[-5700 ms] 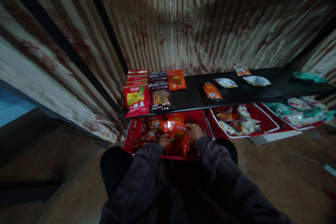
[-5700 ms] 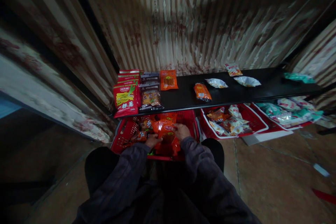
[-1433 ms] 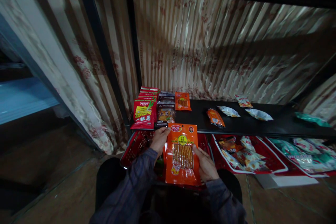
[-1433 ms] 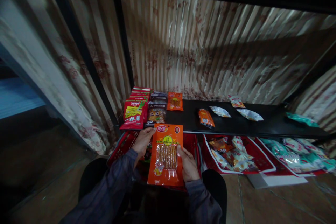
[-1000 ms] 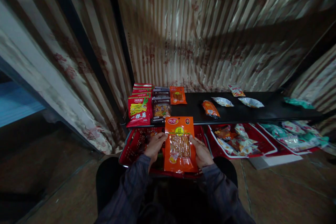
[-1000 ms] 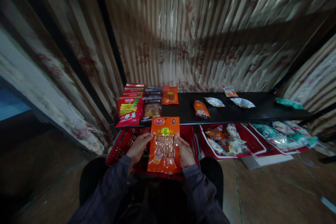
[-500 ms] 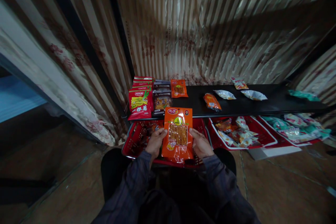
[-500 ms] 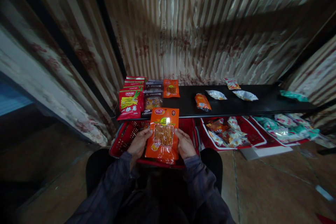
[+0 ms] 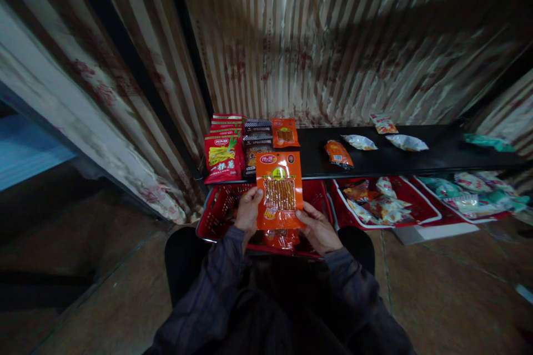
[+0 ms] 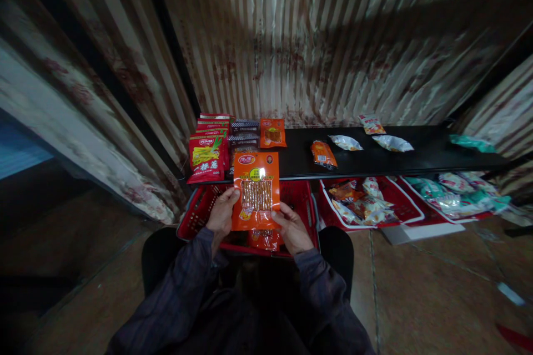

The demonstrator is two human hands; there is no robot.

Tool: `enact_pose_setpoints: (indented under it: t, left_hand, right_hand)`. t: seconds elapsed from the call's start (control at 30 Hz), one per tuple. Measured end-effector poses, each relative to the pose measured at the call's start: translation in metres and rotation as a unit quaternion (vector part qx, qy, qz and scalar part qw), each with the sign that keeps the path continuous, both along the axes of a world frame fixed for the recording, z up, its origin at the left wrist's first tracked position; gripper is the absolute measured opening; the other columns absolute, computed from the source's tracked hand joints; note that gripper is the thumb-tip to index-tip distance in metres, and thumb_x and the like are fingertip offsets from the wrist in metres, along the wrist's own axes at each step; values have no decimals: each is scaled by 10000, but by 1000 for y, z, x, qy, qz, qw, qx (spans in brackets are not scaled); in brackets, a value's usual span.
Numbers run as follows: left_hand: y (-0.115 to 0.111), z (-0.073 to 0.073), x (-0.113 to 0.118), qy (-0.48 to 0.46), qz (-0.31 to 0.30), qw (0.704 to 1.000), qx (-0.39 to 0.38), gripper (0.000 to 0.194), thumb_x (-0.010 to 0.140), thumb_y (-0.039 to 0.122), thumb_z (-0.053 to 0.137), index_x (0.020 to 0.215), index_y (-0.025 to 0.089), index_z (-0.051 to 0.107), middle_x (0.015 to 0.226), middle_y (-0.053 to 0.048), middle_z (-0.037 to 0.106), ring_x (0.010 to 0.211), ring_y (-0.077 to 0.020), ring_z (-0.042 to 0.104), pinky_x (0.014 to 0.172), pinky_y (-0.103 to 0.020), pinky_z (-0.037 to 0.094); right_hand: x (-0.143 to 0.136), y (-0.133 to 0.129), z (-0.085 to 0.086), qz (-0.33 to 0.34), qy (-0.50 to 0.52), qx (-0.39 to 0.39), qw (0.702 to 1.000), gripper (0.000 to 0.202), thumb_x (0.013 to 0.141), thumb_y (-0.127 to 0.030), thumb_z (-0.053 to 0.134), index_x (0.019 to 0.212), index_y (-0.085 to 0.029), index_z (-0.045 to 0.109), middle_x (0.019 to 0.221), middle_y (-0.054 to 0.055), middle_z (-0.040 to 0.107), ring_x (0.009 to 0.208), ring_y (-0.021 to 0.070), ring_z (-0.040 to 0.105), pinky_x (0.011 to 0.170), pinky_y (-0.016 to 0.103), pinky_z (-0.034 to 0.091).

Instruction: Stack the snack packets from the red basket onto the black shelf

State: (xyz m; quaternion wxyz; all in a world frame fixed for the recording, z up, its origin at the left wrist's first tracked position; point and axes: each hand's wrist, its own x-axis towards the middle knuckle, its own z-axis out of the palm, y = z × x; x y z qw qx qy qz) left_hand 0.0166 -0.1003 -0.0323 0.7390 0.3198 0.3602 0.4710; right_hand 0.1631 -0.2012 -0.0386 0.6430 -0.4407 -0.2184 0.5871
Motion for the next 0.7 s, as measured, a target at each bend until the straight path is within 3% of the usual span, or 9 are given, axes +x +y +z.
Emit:
enact_pose_setpoints:
  t: [0.33, 0.43, 0.7]
  left_hand:
    - [5, -3, -1, 5, 9, 1000, -12, 439, 471, 423, 876, 773, 177, 675, 711, 0, 700, 710, -175, 653, 740, -318, 512]
    - [2, -2, -2, 6, -1, 1000, -15, 394, 502, 389, 865, 779, 176, 684, 778, -15, 722, 801, -186, 668, 806, -313, 501]
    - [-20, 13, -9, 6, -148, 989, 13, 483, 559, 203, 804, 1025, 192, 678, 982, -48, 731, 966, -223, 673, 921, -344, 483]
  right_hand:
    - [-1, 0, -4, 4, -9, 5, 1000, 391, 584, -287, 860, 950, -273, 720, 867, -24, 740, 774, 166, 661, 704, 278, 518]
    - [1, 0, -5, -10, -6, 6, 1000, 389, 581, -284, 851, 947, -269, 721, 862, -21, 741, 699, 156, 640, 614, 266, 492]
    - [5, -2, -2, -44, 4, -6, 999, 412, 552, -238, 831, 949, -250, 720, 819, -30, 740, 561, 110, 569, 525, 239, 436]
